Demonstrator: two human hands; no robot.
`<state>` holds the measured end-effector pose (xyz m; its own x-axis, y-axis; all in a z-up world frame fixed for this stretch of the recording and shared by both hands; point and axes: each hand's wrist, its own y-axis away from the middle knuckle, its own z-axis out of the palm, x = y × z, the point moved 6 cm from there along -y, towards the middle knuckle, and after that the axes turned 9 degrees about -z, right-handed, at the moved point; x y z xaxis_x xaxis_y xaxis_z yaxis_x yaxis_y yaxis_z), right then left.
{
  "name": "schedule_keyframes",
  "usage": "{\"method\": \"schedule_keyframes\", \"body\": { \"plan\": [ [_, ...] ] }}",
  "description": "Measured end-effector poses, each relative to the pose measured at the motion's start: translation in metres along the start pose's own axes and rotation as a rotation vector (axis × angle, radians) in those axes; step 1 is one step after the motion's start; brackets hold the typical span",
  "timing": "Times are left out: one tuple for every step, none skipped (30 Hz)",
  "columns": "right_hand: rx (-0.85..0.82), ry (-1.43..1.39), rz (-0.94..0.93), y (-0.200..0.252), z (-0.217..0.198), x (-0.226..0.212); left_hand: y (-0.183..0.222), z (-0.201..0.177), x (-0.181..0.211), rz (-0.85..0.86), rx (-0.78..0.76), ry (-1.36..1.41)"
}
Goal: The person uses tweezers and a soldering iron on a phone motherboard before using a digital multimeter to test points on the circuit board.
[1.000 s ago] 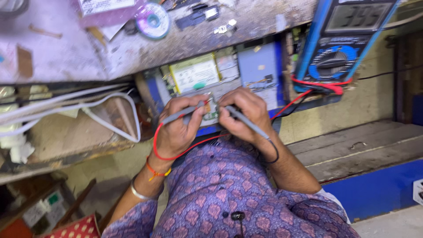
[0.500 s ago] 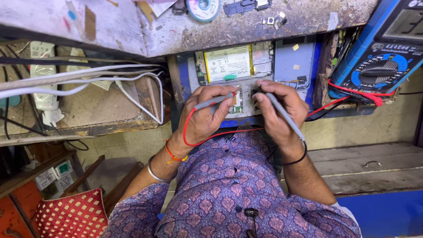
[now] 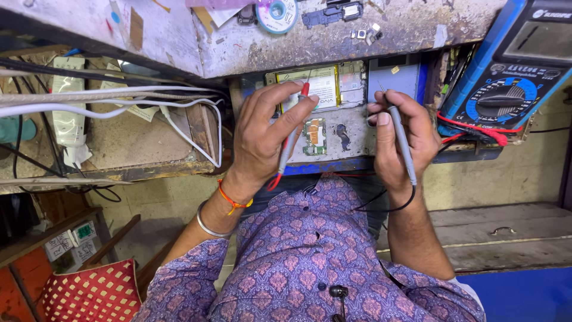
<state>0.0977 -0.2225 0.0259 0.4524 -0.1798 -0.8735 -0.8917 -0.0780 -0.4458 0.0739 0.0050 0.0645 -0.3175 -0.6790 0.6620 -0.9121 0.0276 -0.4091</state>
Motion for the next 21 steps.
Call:
{"method": "schedule_keyframes", "body": {
  "plan": [
    [-0.013, 0.082, -0.018, -0.003, -0.001, -0.002, -0.002, -0.001, 0.001, 0.004, 0.001, 0.000],
    [-0.010, 0.083, -0.020, -0.004, -0.003, -0.003, -0.005, 0.001, 0.001, 0.007, -0.027, -0.019],
    [-0.048, 0.231, -0.110, -0.006, -0.004, -0.009, -0.007, 0.003, 0.002, 0.011, -0.056, -0.038],
    [-0.087, 0.377, -0.200, -0.007, -0.002, -0.015, -0.007, 0.004, 0.004, 0.014, -0.056, -0.038],
    [-0.084, 0.378, -0.201, -0.008, -0.003, -0.016, -0.006, 0.004, 0.010, 0.044, -0.028, -0.021],
    [-0.076, 0.365, -0.225, -0.007, -0.004, -0.018, -0.004, 0.003, 0.015, 0.073, -0.001, -0.005],
    [-0.068, 0.351, -0.249, -0.007, -0.004, -0.020, -0.002, 0.004, 0.017, 0.075, -0.002, -0.006],
    [-0.067, 0.353, -0.246, -0.006, -0.005, -0.020, 0.001, 0.004, 0.022, 0.105, -0.005, 0.051],
    [-0.081, 0.335, -0.250, -0.005, -0.005, -0.020, 0.007, 0.004, 0.026, 0.135, -0.007, 0.108],
    [-0.093, 0.316, -0.261, -0.006, -0.005, -0.020, 0.011, 0.004, 0.028, 0.140, -0.006, 0.108],
    [-0.089, 0.317, -0.264, -0.008, -0.006, -0.019, 0.018, 0.003, 0.030, 0.145, -0.010, 0.117],
    [-0.149, 0.310, -0.286, -0.009, -0.003, -0.020, 0.026, 0.002, 0.031, 0.146, -0.016, 0.125],
    [-0.209, 0.303, -0.309, -0.009, 0.000, -0.020, 0.035, 0.001, 0.031, 0.146, -0.016, 0.124],
    [-0.211, 0.299, -0.309, -0.009, 0.001, -0.020, 0.043, 0.002, 0.028, 0.107, -0.056, 0.117],
    [-0.228, 0.322, -0.315, -0.009, 0.003, -0.020, 0.053, 0.001, 0.024, 0.069, -0.096, 0.111],
    [-0.247, 0.345, -0.320, -0.008, 0.005, -0.020, 0.064, -0.003, 0.022, 0.064, -0.095, 0.108],
    [-0.250, 0.340, -0.319, -0.007, 0.005, -0.021, 0.075, -0.006, 0.018, 0.028, -0.098, 0.068],
    [-0.237, 0.329, -0.296, -0.007, 0.005, -0.021, 0.087, -0.011, 0.013, -0.004, -0.100, 0.026],
    [-0.225, 0.318, -0.273, -0.008, 0.005, -0.019, 0.102, -0.017, 0.010, -0.005, -0.097, 0.022],
    [-0.224, 0.318, -0.273, -0.008, 0.004, -0.018, 0.117, -0.018, 0.003, -0.056, -0.151, -0.043],
    [-0.232, 0.295, -0.288, -0.008, 0.004, -0.018, 0.133, -0.018, -0.007, -0.107, -0.206, -0.107]
  ]
}}
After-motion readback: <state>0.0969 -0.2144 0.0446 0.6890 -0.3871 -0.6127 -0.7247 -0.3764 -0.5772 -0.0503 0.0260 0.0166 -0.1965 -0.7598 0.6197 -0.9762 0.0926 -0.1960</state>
